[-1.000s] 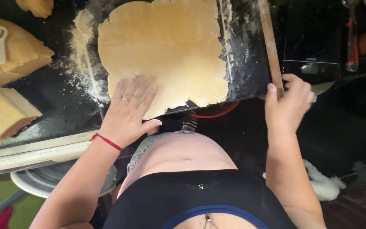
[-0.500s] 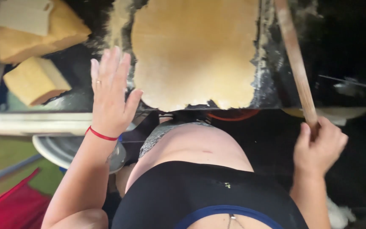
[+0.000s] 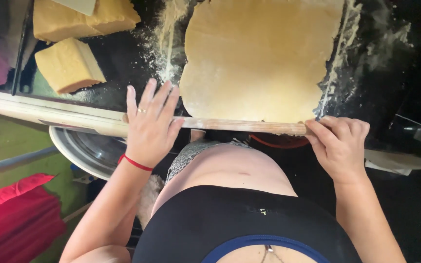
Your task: Rolling out dough with a rolling pin and placing it into a metal pie tin to prepare a pie base.
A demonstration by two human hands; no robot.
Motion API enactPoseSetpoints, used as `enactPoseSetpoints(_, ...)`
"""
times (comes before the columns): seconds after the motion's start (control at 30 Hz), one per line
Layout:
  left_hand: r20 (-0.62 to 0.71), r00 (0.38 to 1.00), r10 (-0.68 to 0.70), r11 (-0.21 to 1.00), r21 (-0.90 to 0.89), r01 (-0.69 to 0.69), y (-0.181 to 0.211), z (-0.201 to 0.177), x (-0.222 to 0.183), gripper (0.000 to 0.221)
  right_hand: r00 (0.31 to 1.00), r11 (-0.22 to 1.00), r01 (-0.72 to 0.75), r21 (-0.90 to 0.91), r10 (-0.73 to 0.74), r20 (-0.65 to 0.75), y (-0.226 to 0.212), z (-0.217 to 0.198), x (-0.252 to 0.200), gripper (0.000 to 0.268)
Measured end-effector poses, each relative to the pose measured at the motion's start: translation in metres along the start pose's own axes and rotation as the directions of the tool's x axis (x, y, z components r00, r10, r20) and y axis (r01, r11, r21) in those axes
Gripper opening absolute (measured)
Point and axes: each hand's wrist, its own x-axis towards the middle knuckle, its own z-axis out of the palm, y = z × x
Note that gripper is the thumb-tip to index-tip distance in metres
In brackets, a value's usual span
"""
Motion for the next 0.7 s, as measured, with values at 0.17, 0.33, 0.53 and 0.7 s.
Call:
enactPoseSetpoints(0.17, 0.014, 0.987, -0.157, 0.981, 0.119, 0.155, 0.012, 0.012, -0.01, 0.054, 0.98, 0.993, -0.117, 0.018, 0.112, 0.162, -0.01, -0.008, 0.016, 0.062)
enactPoseSetpoints(0.33, -0.03, 0.991, -0.134, 0.981, 0.135, 0.137, -0.004, 0.01, 0.053, 0.054, 0.986, 0.995, -0.097, 0.006, 0.095, 0.139, 0.008, 0.0, 0.062, 0.073)
enactPoseSetpoints(0.53, -0.081, 0.993, -0.089, 0.983, 0.156, 0.101, -0.046, 0.04, 0.135, 0.057, 0.966, 0.983, -0.18, 0.038, 0.169, 0.197, 0.054, 0.016, 0.126, 0.101)
enactPoseSetpoints(0.7, -0.222, 0.975, -0.026, 0.993, 0.107, 0.05, -0.042, 0.033, 0.122, 0.056, 0.985, 0.985, -0.172, -0.019, 0.172, 0.008, 0.052, 0.02, 0.103, 0.122)
